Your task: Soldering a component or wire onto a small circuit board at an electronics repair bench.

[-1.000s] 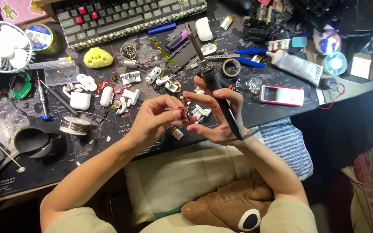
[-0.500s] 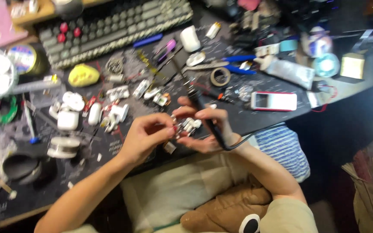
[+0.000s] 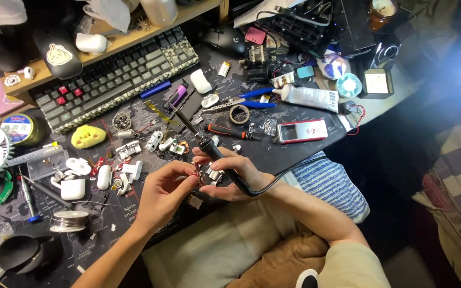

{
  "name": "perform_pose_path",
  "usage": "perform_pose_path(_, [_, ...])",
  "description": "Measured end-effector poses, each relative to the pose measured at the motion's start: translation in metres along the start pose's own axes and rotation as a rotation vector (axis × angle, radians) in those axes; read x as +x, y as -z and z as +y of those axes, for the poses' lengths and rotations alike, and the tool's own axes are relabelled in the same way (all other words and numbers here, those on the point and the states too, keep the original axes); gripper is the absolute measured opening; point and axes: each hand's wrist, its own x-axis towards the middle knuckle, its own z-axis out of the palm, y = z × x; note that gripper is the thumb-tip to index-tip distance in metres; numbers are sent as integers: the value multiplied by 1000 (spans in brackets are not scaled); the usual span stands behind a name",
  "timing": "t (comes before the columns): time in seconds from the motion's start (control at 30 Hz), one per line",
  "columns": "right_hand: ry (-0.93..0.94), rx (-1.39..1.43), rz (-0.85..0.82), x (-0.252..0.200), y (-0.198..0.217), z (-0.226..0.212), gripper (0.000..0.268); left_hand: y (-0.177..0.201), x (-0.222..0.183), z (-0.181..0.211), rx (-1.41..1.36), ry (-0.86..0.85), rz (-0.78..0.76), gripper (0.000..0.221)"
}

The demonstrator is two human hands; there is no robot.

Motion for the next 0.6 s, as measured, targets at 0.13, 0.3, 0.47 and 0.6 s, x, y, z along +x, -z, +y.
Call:
perform_pose_path(0.13, [18, -14, -2, 2, 1, -3, 57, -6, 2, 26, 209, -157, 24, 18])
perform_pose_path(0.3, [27, 1, -13, 5, 6, -1, 58, -6, 4, 39, 638, -549, 66, 20])
perform_pose_path(0.47, [-10, -41, -36, -8, 13, 5, 63, -9, -1, 42, 667, -641, 58, 20])
perform_pose_path(0.6, [-4, 72, -45, -19, 15, 10, 74, -4, 0, 43, 689, -662, 77, 15])
